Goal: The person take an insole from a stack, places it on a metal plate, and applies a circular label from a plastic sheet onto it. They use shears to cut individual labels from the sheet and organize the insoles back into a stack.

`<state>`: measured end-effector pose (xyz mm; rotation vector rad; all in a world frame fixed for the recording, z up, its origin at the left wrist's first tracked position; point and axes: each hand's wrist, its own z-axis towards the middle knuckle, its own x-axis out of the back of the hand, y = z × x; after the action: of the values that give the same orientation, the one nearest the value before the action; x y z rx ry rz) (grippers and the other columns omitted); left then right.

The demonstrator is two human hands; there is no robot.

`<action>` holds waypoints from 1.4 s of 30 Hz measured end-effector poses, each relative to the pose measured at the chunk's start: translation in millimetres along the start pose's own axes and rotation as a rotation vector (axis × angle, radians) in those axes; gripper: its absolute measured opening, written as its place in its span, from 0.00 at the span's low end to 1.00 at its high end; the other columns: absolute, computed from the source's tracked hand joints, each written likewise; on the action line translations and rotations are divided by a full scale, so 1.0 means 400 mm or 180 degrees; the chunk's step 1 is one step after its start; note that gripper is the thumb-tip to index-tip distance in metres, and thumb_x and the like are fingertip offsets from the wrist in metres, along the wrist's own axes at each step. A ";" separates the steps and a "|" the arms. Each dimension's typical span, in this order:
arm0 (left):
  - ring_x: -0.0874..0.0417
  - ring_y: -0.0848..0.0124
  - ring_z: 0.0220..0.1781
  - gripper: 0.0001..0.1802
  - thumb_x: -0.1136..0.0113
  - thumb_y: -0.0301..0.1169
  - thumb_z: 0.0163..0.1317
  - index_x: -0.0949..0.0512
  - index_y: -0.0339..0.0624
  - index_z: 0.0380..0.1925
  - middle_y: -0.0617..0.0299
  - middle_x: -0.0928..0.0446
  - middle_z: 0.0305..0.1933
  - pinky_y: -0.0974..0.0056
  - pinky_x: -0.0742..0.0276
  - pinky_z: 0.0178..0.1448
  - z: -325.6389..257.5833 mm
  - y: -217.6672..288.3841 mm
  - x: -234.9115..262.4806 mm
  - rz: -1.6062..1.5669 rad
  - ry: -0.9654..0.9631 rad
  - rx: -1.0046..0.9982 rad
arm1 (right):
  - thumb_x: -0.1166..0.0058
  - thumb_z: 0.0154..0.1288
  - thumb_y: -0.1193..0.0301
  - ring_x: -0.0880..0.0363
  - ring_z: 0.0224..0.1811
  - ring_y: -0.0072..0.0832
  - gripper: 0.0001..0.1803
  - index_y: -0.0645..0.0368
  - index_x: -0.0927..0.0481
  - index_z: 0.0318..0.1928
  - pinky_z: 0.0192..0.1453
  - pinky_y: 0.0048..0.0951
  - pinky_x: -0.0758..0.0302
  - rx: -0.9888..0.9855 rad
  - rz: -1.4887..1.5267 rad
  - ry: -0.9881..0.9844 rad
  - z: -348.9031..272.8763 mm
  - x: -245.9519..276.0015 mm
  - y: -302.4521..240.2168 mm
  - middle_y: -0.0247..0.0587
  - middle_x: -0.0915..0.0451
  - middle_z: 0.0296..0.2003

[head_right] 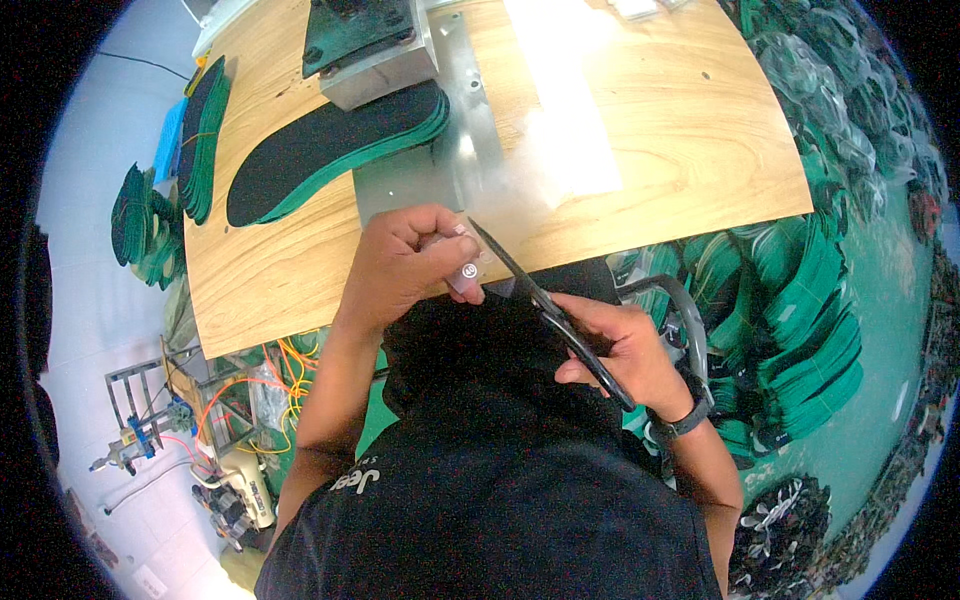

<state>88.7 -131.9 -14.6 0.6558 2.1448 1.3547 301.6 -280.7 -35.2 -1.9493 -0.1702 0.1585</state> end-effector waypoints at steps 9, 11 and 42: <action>0.28 0.80 0.18 0.10 0.45 0.32 0.63 0.22 0.36 0.30 0.65 0.25 0.20 0.75 0.34 0.23 -0.060 -0.025 0.013 0.0415 0.0307 -0.0418 | 0.30 0.46 0.63 0.29 0.27 0.18 0.33 0.62 0.24 0.54 0.32 0.21 0.30 0.1201 -0.1804 0.2212 -0.004 0.152 -0.067 0.35 0.21 0.31; 0.29 0.80 0.18 0.11 0.46 0.33 0.65 0.22 0.36 0.30 0.67 0.27 0.19 0.75 0.35 0.22 -0.066 -0.026 0.010 0.0354 0.0310 -0.0647 | 0.32 0.48 0.67 0.29 0.26 0.20 0.30 0.63 0.25 0.53 0.31 0.23 0.30 0.1448 -0.2210 0.2428 0.065 0.237 -0.076 0.38 0.22 0.27; 0.26 0.60 0.59 0.18 0.57 0.30 0.68 0.24 0.27 0.47 0.43 0.24 0.52 0.60 0.33 0.63 -0.106 -0.024 -0.033 -0.1026 0.0813 -0.1812 | 0.41 0.62 0.70 0.26 0.20 0.18 0.15 0.63 0.28 0.46 0.23 0.20 0.30 0.1378 -0.0577 -0.0008 0.118 -0.142 -0.175 0.36 0.24 0.20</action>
<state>69.9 -172.5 -5.7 -0.0856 1.7979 1.8124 234.0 -222.8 14.1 -1.4948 -0.2880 0.0703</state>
